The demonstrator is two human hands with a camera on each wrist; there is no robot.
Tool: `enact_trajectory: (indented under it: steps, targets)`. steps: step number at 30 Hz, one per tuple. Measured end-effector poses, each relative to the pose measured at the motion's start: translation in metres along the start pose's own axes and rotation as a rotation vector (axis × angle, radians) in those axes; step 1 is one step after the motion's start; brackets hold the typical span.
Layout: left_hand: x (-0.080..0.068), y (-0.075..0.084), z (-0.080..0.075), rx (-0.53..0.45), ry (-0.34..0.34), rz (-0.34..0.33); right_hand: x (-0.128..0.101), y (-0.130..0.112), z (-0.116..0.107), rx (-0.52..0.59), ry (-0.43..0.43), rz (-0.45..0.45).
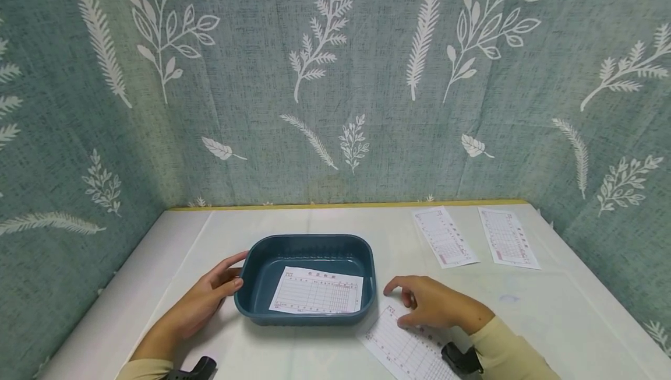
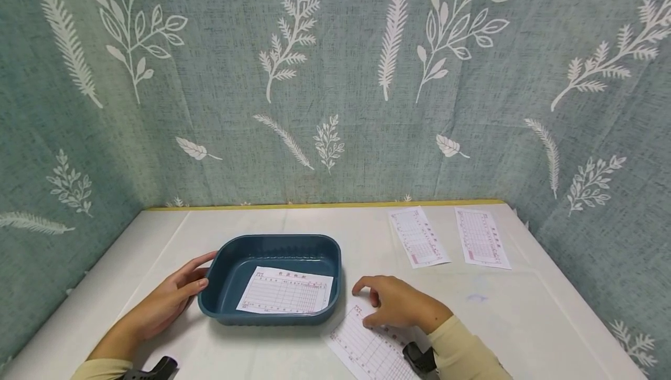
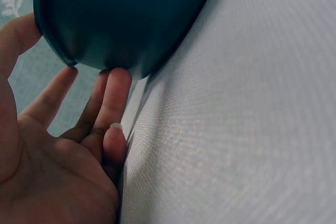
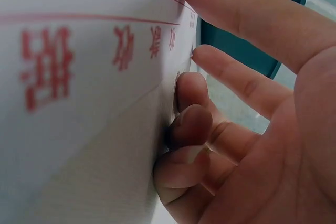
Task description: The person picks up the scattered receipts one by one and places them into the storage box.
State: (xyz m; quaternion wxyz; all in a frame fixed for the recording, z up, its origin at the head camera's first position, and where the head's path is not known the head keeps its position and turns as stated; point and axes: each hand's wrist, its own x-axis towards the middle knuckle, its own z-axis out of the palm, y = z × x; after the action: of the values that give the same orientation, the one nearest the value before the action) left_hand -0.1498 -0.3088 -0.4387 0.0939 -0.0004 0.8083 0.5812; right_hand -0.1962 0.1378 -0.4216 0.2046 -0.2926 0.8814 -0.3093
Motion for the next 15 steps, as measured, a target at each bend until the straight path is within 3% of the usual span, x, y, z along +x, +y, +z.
enact_trajectory:
  steps: [15]
  targets:
    - [0.0002, -0.0006, -0.0019, 0.037, 0.001, 0.015, 0.0004, 0.0011, 0.0024, -0.013, 0.015, 0.011]
